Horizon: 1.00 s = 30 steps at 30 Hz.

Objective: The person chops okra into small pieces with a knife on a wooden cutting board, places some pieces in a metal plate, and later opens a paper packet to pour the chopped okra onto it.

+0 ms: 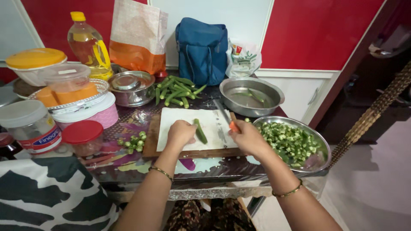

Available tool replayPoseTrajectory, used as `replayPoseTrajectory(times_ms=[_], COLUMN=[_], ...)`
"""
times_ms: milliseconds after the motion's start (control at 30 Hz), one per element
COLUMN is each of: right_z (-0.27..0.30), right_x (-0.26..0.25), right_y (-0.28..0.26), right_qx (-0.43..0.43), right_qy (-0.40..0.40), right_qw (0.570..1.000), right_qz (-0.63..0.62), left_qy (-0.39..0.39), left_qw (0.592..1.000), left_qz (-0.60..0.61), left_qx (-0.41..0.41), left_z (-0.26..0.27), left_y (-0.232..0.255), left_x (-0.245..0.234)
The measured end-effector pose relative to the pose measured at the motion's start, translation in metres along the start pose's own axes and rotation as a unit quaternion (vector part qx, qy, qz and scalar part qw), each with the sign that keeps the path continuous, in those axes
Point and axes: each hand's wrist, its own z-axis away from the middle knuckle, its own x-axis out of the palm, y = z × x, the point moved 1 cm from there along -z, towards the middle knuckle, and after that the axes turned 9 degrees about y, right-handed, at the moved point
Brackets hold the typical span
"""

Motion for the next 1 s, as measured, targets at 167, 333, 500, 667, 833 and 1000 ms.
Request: replayPoseTrajectory(times_ms=[167, 333, 500, 667, 833, 1000], right_z=[0.003, -0.007, -0.011, -0.012, -0.012, -0.003], right_x=[0.019, 0.033, 0.044, 0.048, 0.042, 0.034], right_y=[-0.02, -0.031, -0.027, -0.033, -0.054, -0.081], right_qx=[0.118, 0.1, 0.112, 0.113, 0.125, 0.05], right_qy=[-0.148, -0.121, -0.119, -0.137, -0.182, -0.133], right_qw=[0.961, 0.982, 0.982, 0.979, 0.972, 0.988], right_qz=[-0.204, -0.109, -0.091, -0.104, -0.078, 0.062], left_qy=[0.009, -0.008, -0.039, -0.081, -0.111, -0.116], left_qw=[0.999, 0.986, 0.973, 0.96, 0.945, 0.931], left_qz=[0.049, 0.164, 0.222, 0.247, 0.289, 0.325], left_qx=[0.011, -0.024, -0.045, -0.102, -0.104, -0.119], left_z=[0.001, -0.002, -0.02, -0.041, -0.05, -0.056], left_y=[0.002, 0.001, -0.019, -0.037, -0.055, -0.059], left_x=[0.0, 0.013, 0.027, 0.034, 0.027, 0.03])
